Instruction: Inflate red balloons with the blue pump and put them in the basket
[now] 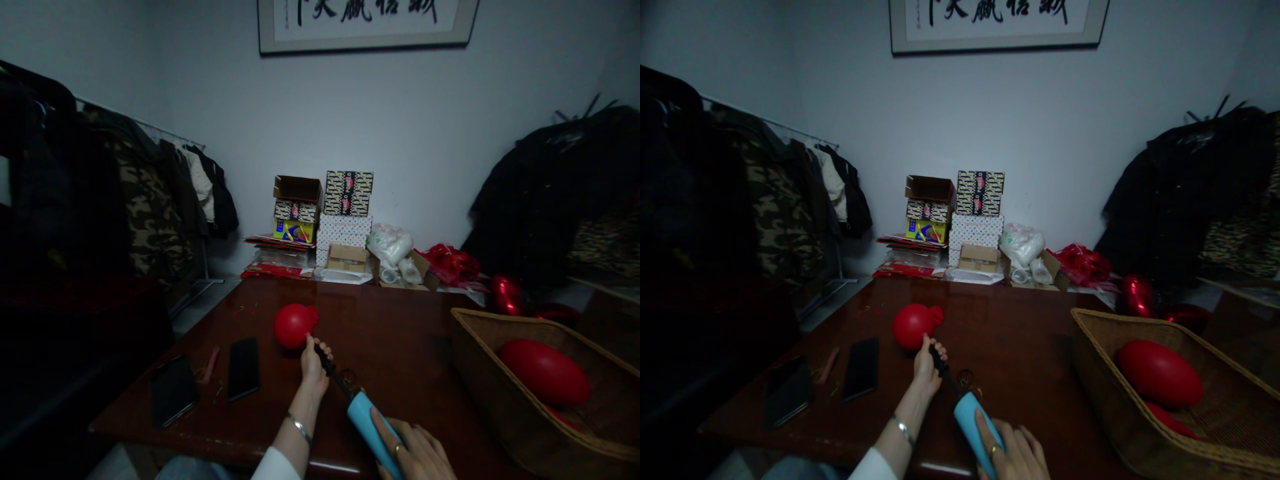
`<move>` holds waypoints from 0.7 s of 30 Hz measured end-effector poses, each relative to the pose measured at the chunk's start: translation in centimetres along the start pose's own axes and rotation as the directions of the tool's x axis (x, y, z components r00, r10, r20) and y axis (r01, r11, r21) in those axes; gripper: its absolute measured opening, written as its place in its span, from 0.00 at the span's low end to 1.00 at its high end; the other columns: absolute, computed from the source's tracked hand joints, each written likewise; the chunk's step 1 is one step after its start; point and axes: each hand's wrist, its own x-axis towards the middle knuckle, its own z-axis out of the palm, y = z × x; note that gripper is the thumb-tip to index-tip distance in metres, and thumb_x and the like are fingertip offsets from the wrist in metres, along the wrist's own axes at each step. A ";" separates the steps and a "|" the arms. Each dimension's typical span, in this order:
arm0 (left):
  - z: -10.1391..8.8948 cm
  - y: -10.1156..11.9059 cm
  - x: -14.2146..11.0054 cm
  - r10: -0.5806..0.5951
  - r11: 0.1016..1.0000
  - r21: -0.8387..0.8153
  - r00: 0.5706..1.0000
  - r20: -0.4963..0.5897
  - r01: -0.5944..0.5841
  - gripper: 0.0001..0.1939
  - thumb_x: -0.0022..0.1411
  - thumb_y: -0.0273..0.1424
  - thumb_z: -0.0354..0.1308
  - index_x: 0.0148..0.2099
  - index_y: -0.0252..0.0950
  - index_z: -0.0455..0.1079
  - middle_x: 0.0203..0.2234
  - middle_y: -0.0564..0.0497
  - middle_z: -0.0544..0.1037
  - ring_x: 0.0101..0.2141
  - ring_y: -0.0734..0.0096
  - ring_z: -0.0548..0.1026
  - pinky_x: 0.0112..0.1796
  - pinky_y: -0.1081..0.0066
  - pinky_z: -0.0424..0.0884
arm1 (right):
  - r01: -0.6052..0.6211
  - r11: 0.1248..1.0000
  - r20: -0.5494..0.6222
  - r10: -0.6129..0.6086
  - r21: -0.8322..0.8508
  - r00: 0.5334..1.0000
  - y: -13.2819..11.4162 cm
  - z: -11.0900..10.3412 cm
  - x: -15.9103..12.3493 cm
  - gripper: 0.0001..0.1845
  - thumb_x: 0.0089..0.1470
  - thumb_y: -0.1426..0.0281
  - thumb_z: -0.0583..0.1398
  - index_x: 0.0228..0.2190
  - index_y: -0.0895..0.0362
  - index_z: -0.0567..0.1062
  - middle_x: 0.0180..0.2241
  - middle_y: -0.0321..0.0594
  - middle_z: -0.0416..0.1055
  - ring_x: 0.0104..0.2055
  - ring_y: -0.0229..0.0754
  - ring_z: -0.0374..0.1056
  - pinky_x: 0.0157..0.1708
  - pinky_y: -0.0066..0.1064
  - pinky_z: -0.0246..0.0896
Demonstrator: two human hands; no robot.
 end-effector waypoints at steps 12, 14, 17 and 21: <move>-0.2 -1.5 -0.8 -0.024 0.998 0.057 1.000 0.001 0.024 0.21 0.53 0.49 0.56 0.27 0.37 0.56 0.15 0.59 0.59 0.15 0.80 0.59 0.17 0.78 0.57 | -0.221 0.973 0.144 0.210 0.066 0.967 -3.2 -0.4 4.6 0.33 0.46 0.72 0.55 0.56 0.47 0.59 0.44 0.42 0.70 0.43 0.46 0.67 0.47 0.41 0.55; -0.4 -1.5 -0.5 -0.014 0.998 0.062 1.000 -0.015 0.015 0.21 0.53 0.49 0.56 0.27 0.37 0.56 0.14 0.59 0.58 0.14 0.81 0.59 0.16 0.78 0.56 | -0.239 0.969 0.183 0.223 0.070 0.957 -3.5 -0.7 4.9 0.34 0.46 0.73 0.54 0.56 0.48 0.59 0.45 0.43 0.69 0.44 0.46 0.67 0.47 0.43 0.54; -0.6 -1.3 -0.3 0.009 0.998 0.070 0.999 -0.051 -0.006 0.21 0.53 0.48 0.56 0.27 0.36 0.55 0.14 0.60 0.57 0.14 0.81 0.58 0.15 0.79 0.54 | -0.241 0.968 0.190 0.224 0.071 0.956 -3.8 -0.6 4.9 0.33 0.47 0.73 0.54 0.56 0.48 0.58 0.45 0.42 0.70 0.44 0.47 0.67 0.48 0.44 0.54; -0.6 -1.2 -0.3 0.024 0.997 0.072 0.997 -0.071 -0.019 0.20 0.55 0.46 0.56 0.26 0.36 0.55 0.14 0.60 0.57 0.13 0.82 0.57 0.15 0.79 0.53 | -0.204 0.978 0.124 0.196 0.050 0.973 -3.6 0.2 4.2 0.34 0.46 0.73 0.55 0.56 0.47 0.59 0.43 0.40 0.71 0.43 0.45 0.67 0.47 0.43 0.54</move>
